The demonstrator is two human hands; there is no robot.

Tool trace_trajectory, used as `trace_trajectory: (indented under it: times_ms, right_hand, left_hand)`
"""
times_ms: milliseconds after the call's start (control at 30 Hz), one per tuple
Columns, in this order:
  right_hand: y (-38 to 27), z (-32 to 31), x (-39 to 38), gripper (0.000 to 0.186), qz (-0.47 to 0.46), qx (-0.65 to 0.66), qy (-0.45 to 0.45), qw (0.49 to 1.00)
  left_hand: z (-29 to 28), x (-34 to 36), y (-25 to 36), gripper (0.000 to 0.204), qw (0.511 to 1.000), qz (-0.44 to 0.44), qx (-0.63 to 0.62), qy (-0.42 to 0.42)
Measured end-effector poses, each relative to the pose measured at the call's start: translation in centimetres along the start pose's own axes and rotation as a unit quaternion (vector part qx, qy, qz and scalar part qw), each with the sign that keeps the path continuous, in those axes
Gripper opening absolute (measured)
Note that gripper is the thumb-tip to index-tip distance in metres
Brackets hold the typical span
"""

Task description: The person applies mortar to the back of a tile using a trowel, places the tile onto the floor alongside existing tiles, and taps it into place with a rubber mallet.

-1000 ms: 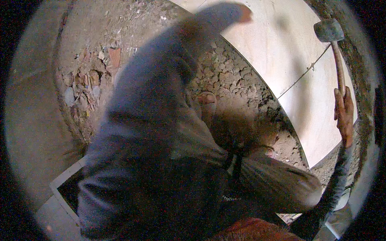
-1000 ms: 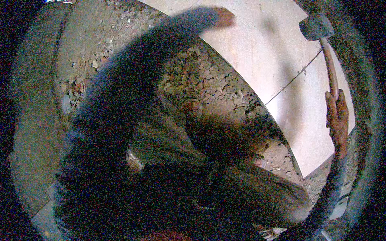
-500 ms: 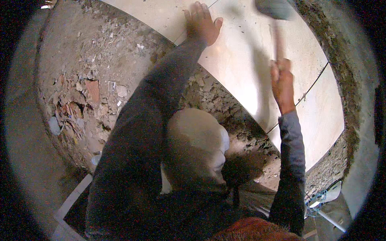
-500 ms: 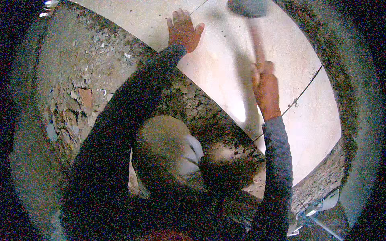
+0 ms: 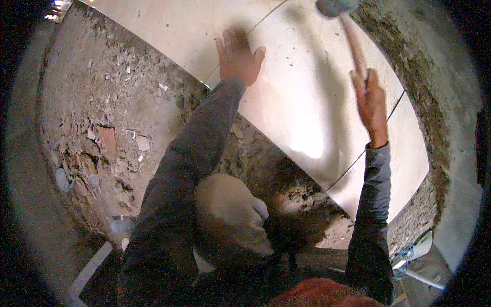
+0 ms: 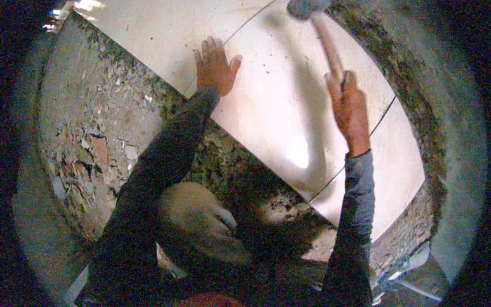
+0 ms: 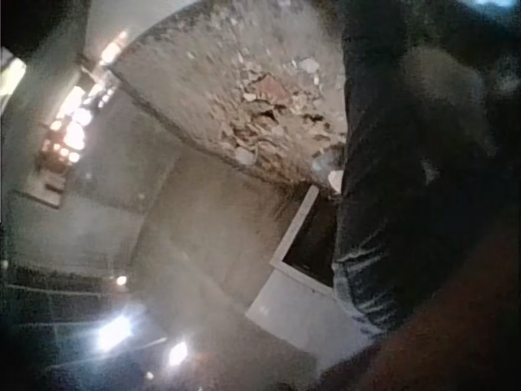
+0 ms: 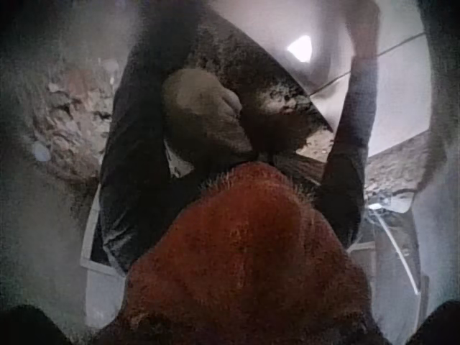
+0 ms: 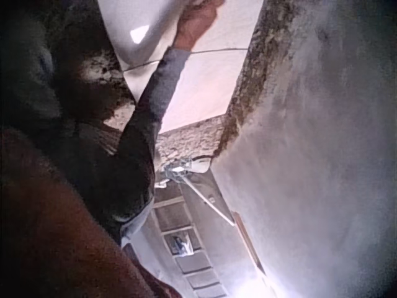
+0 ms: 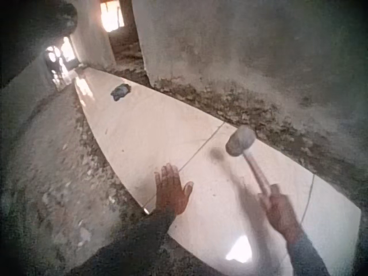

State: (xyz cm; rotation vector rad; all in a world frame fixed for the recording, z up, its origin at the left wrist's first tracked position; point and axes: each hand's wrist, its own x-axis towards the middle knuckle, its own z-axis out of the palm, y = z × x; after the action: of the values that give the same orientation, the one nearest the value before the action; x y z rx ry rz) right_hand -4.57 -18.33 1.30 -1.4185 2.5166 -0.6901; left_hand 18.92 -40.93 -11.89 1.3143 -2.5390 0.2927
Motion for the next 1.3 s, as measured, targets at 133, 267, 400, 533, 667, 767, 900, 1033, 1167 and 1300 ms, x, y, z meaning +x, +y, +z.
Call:
trace_trajectory:
  times_ms: [133, 267, 400, 533, 667, 767, 900, 1033, 1167, 1300]
  right_hand:
    - [1.4, 1.1, -2.2, 0.025, 0.042, 0.032, 0.146, 0.988]
    - [7.8, 3.4, -0.9, 0.028, 0.02, -0.067, 0.026, 0.997]
    - [1.3, -3.7, -2.8, 0.043, 0.043, 0.16, 0.006, 0.986]
    - [-3.2, -7.0, -11.5, 0.031, 0.057, 0.212, 0.073, 0.973]
    - [4.5, -2.5, -18.5, 0.025, -0.083, 0.016, 0.06, 0.995]
    - [8.2, -0.7, -21.8, 0.031, 0.034, 0.01, -0.148, 0.988]
    - [2.9, -5.3, -21.0, 0.032, 0.082, 0.061, -0.053, 0.993]
    - [10.2, -1.1, -25.2, 0.036, -0.013, 0.005, -0.094, 0.996]
    - [6.1, -5.4, -22.2, 0.039, 0.031, 0.008, -0.109, 0.993]
    - [5.6, -4.8, -24.5, 0.041, -0.009, 0.11, 0.005, 0.994]
  left_hand:
    - [0.2, -0.2, 1.1, 0.084, 0.999, 0.001, -0.046, 0.011]
    - [0.7, -0.5, 1.1, 0.083, 0.997, 0.013, -0.062, 0.044]
    - [2.6, -1.7, 0.5, 0.069, 0.995, 0.057, -0.006, 0.088]
    - [-2.1, -4.7, 2.2, 0.067, 0.974, 0.192, -0.12, 0.014]
    - [-5.9, -11.2, 6.5, 0.069, 0.944, 0.281, -0.17, 0.009]
    - [-6.9, -12.1, 7.1, 0.068, 0.947, 0.285, -0.15, 0.014]
    - [-7.5, -12.2, 7.5, 0.065, 0.95, 0.276, -0.143, 0.01]
    - [-6.4, -11.8, 8.2, 0.067, 0.948, 0.289, -0.133, 0.029]
    - [-6.1, -11.9, 7.4, 0.069, 0.954, 0.276, -0.116, 0.017]
    - [-5.3, -11.9, 8.0, 0.07, 0.954, 0.286, -0.087, 0.01]
